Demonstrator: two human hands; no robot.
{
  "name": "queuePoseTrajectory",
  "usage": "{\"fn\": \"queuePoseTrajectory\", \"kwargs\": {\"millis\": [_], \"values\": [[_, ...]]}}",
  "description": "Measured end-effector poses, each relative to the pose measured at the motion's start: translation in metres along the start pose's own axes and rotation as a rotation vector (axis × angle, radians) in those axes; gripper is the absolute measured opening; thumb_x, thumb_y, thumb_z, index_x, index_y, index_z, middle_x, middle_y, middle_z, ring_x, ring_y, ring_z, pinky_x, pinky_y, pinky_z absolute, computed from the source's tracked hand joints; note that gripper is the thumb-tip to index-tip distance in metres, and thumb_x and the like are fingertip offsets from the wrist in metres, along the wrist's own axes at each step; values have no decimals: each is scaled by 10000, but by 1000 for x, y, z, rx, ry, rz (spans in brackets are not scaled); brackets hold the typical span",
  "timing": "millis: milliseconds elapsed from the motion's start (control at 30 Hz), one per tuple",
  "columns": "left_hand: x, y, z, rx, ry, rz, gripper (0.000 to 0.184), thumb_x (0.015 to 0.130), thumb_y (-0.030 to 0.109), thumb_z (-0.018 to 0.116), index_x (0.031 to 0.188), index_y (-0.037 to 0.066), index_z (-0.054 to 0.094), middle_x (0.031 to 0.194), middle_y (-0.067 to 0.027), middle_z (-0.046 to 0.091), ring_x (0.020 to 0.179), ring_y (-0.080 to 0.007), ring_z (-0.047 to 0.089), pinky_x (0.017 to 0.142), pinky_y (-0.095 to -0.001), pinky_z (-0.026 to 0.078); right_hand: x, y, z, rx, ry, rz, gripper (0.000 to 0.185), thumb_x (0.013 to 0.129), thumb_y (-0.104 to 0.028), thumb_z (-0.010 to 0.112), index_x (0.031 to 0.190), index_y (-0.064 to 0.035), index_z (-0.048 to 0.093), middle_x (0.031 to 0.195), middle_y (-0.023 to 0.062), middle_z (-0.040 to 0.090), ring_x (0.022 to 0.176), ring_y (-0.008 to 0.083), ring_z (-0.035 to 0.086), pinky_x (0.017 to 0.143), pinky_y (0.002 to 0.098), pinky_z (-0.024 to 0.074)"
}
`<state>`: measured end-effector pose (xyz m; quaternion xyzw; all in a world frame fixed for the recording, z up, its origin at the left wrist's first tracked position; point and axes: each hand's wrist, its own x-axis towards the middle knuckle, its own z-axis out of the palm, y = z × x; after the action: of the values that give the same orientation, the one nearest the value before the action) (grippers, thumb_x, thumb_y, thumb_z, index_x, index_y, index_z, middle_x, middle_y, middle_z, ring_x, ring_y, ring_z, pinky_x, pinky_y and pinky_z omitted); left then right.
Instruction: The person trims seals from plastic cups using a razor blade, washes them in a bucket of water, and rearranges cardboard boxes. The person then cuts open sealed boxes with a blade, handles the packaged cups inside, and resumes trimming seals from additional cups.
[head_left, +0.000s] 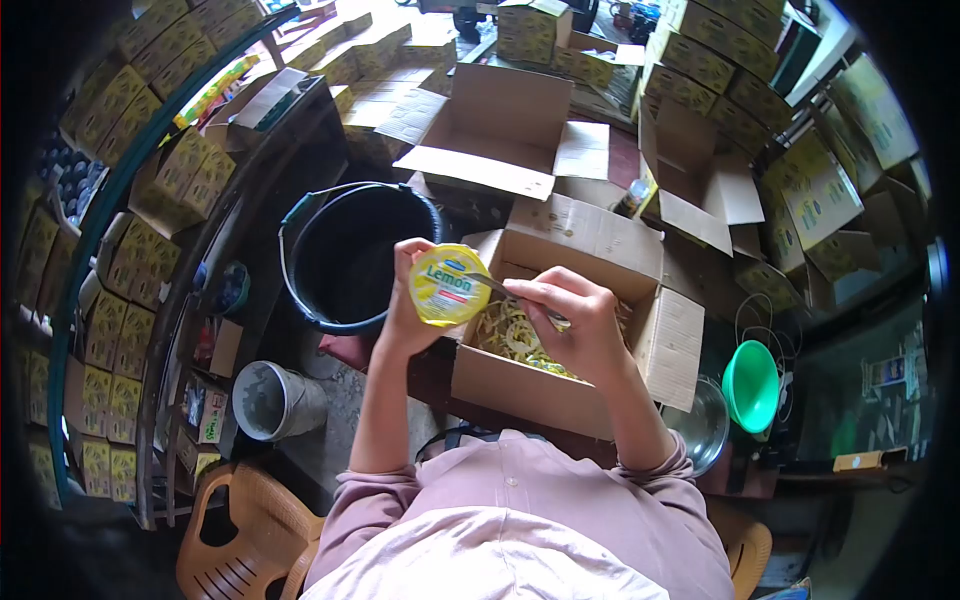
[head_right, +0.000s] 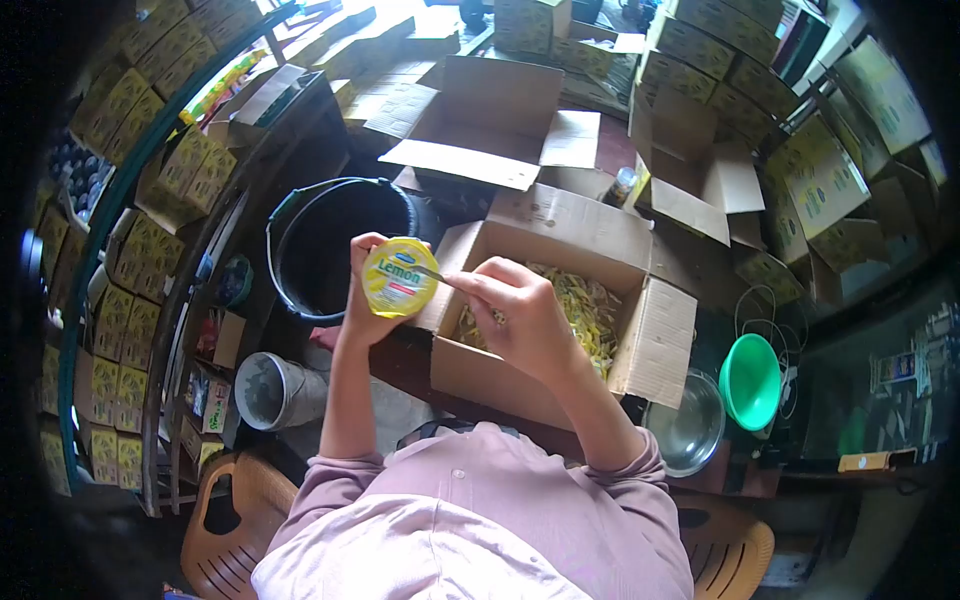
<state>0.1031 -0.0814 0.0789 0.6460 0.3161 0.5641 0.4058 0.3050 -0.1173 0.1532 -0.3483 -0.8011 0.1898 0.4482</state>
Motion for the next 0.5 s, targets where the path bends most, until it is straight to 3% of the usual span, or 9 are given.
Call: {"fn": "queuePoseTrajectory", "kwargs": {"millis": [267,367,500], "values": [[10,-26,-83,347,205,29,728,527,-7,786,1152,44,416,1061,-108,530,986,-183,540,871,-278,438,46,24,78,115,69,74,252,723,32,580,949,-59,642,712,108,580,598,198,583,563,273,476],[5,-47,-96,328,191,-29,733,544,5,780,1171,40,403,1063,-101,528,988,-175,536,868,-273,439,61,30,105,69,-2,83,240,720,19,573,939,-50,641,723,122,576,614,237,584,573,302,480],[-5,-67,-95,78,200,-113,736,558,11,764,1188,37,384,1082,-88,507,1004,-163,521,874,-272,434,72,39,131,7,-112,46,237,712,12,553,932,-42,624,743,132,558,672,292,573,610,358,478]]}}
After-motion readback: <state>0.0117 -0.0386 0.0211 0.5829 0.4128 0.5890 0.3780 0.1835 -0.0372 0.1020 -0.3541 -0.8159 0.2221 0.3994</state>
